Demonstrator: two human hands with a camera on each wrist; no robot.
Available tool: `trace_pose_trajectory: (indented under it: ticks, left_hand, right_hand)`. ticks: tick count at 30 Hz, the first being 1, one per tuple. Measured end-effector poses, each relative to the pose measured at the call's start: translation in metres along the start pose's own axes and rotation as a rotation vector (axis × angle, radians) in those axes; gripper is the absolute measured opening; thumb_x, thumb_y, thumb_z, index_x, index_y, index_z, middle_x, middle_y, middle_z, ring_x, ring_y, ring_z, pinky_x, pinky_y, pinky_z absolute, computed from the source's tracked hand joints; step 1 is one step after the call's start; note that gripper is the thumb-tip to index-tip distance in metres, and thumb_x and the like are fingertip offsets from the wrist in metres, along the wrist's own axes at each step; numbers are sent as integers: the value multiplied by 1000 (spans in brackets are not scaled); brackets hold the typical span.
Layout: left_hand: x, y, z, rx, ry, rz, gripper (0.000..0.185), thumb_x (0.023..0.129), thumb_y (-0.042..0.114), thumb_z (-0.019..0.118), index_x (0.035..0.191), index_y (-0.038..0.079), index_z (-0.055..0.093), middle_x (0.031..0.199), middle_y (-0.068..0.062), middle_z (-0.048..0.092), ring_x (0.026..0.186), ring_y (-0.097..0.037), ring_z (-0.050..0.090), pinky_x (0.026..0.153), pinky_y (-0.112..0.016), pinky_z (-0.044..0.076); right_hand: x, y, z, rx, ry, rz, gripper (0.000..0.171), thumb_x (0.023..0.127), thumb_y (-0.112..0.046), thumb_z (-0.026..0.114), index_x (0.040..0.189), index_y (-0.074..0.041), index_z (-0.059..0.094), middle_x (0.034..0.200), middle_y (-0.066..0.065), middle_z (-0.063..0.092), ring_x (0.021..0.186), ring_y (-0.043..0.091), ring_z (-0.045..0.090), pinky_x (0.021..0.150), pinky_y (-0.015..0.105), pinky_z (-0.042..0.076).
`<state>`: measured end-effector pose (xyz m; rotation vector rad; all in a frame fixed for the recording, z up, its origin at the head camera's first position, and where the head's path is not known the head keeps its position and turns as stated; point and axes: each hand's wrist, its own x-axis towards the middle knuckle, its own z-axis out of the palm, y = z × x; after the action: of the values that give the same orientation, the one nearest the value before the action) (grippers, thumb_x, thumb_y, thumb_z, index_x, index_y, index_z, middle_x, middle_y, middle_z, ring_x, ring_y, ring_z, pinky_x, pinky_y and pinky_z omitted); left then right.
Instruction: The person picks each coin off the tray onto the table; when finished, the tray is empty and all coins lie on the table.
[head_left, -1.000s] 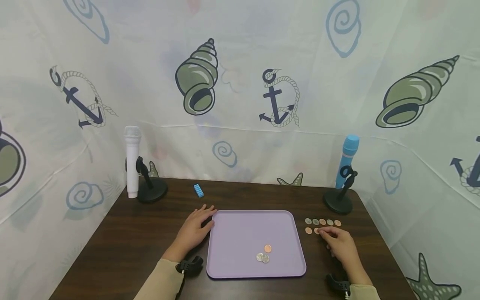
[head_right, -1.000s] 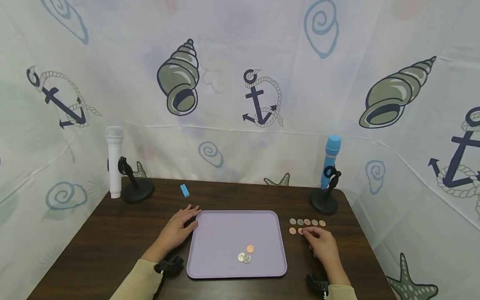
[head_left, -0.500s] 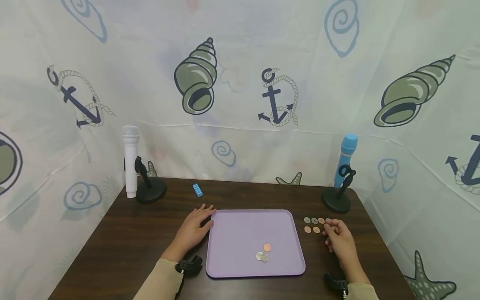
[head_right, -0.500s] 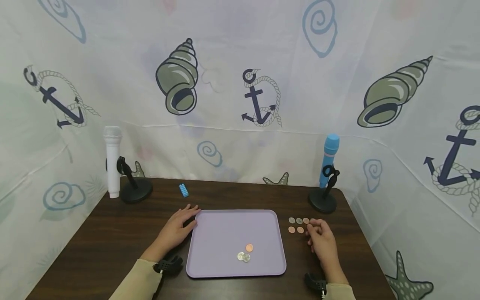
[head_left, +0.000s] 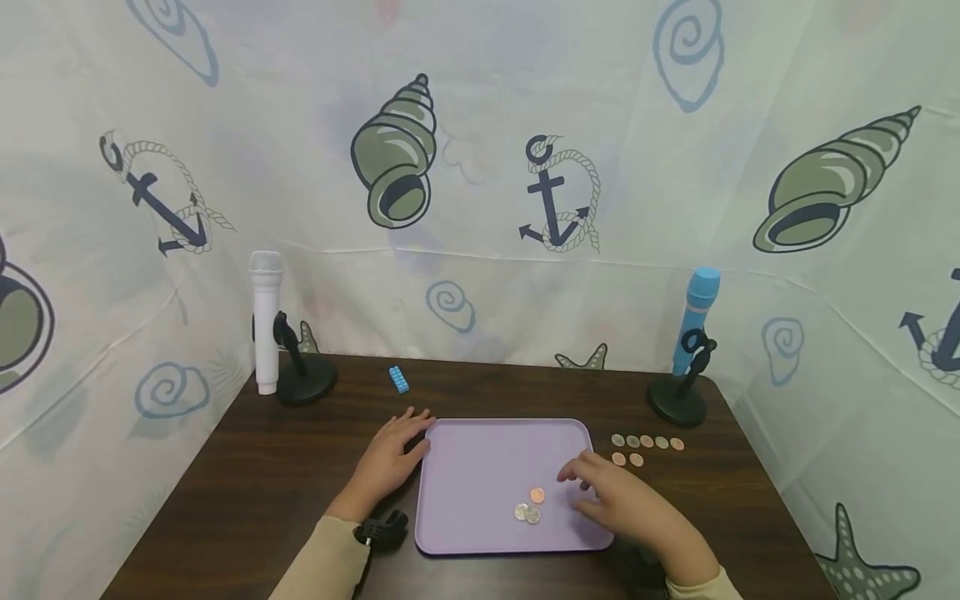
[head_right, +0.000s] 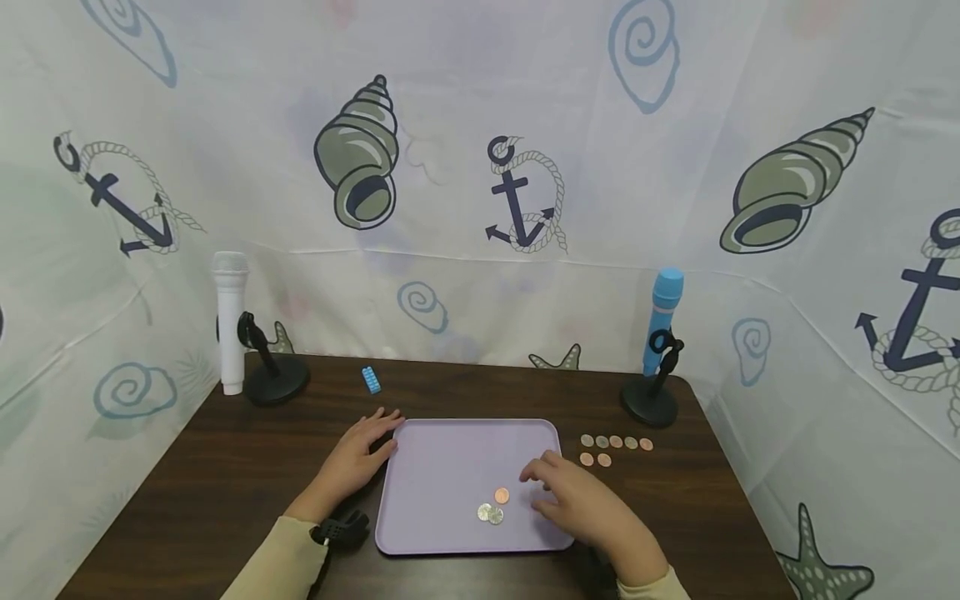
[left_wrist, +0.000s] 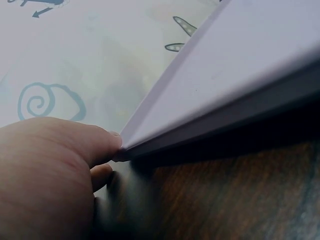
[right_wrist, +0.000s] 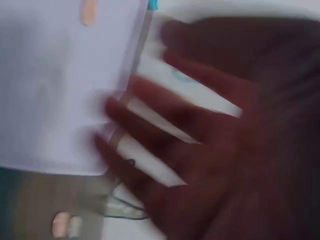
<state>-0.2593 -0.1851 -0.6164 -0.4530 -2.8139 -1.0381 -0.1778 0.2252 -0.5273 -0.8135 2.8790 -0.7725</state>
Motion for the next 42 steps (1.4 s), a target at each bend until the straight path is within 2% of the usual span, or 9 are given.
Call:
trace_pose_trajectory:
  ticks: [2, 4, 11, 18, 23, 31, 36, 42]
  left_hand:
    - [0, -1, 0, -3, 5, 3, 48, 109, 27, 68, 155, 18, 63, 167, -6, 55, 165, -33, 36, 138, -61, 21]
    - [1, -1, 0, -7, 10, 7, 47, 109, 26, 68, 155, 18, 63, 167, -6, 55, 165, -34, 36, 138, -62, 20]
    - [1, 1, -2, -25, 11, 3, 47, 108, 26, 69, 154, 18, 64, 167, -7, 55, 165, -33, 36, 138, -61, 21]
    - [0, 0, -2, -25, 1, -21, 47, 109, 30, 67, 155, 22, 63, 168, -3, 54, 167, -30, 34, 139, -59, 19]
    - [0, -1, -2, -32, 1, -16, 47, 109, 31, 67, 155, 21, 63, 168, -4, 54, 167, -30, 34, 139, -60, 19]
    - [-1, -2, -1, -34, 24, 0, 46, 108, 27, 69, 153, 18, 65, 166, -7, 56, 165, -33, 37, 137, -62, 21]
    - [-2, -1, 0, -32, 18, -4, 47, 109, 28, 68, 154, 18, 64, 167, -6, 55, 165, -33, 36, 138, -60, 21]
    - [-4, -2, 0, -27, 21, 5, 47, 108, 26, 69, 154, 17, 64, 167, -7, 55, 165, -34, 37, 138, -62, 20]
  right_hand:
    - [5, -9, 3, -83, -93, -47, 34, 91, -6, 85, 121, -17, 74, 110, 0, 70, 91, 14, 68, 81, 31, 64]
    - [9, -14, 8, -127, -126, -76, 34, 90, -5, 85, 121, -17, 75, 109, 0, 70, 87, 13, 67, 80, 29, 63]
    - [24, -15, 27, -168, -83, -168, 30, 92, -7, 85, 118, -18, 75, 104, -4, 70, 83, 3, 60, 76, 25, 58]
    - [35, -13, 39, -218, -63, -139, 20, 92, -14, 86, 110, -20, 79, 95, -8, 66, 79, -3, 52, 72, 23, 55]
    - [39, -12, 44, -242, -26, -139, 11, 94, -17, 86, 100, -20, 78, 92, -9, 64, 79, -2, 54, 73, 25, 57]
    - [38, -12, 44, -185, -41, -80, 23, 88, -11, 90, 93, -18, 68, 91, -9, 55, 76, 0, 52, 69, 25, 52]
    - [39, -7, 49, -128, -20, -79, 29, 90, -7, 86, 90, -20, 60, 83, -13, 56, 74, 0, 50, 66, 23, 47]
    - [37, -3, 52, -51, 52, -63, 21, 91, -12, 86, 89, -24, 69, 82, -17, 65, 77, -1, 57, 68, 23, 51]
